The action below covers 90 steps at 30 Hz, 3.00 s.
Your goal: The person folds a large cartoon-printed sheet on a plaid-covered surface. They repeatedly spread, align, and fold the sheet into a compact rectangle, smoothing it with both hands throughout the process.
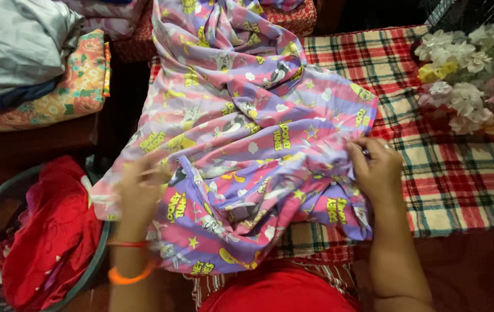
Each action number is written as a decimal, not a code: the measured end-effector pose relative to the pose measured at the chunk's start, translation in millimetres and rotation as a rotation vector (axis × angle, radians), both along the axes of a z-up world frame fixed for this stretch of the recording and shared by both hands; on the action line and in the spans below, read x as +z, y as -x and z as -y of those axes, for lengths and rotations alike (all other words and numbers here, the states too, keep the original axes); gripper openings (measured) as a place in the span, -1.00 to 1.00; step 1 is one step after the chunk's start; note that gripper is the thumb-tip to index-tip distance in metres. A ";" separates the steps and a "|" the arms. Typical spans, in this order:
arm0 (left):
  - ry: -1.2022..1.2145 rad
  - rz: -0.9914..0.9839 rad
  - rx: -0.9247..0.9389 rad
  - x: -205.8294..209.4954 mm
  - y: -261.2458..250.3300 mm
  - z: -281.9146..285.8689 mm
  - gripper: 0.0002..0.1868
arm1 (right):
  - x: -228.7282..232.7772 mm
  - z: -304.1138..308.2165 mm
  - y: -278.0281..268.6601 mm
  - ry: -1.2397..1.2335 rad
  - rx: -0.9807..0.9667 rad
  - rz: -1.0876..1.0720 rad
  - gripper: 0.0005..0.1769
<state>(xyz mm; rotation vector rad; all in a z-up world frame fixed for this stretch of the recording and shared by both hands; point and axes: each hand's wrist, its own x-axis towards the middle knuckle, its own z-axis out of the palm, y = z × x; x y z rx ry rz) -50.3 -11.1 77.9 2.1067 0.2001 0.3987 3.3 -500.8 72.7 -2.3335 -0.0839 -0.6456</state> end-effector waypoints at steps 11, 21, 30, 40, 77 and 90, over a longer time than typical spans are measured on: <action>-0.350 0.053 -0.786 -36.2 -70.7 221.3 -0.21 | 13.9 -73.8 -8.3 0.188 0.495 0.049 -0.73; -0.187 0.092 -0.750 -89.1 -81.1 203.5 -0.56 | 46.2 -48.2 88.1 -0.280 0.925 -0.298 -0.77; -0.238 0.010 -0.726 -72.4 -74.5 209.4 -0.26 | 53.2 -70.9 89.0 -0.386 0.997 -0.391 -0.74; -0.366 -0.351 -0.858 -52.7 -50.7 224.2 -0.42 | -33.7 -67.5 -145.1 0.061 0.386 -0.091 -0.65; 0.099 -0.530 -1.129 -51.4 -60.1 216.1 -0.44 | -132.2 -1.4 -325.7 -0.404 -0.242 -0.301 -0.87; 0.188 -0.594 -1.091 -57.3 -56.0 217.2 -0.46 | -73.2 -16.7 -416.2 -0.146 -0.212 -0.254 -0.49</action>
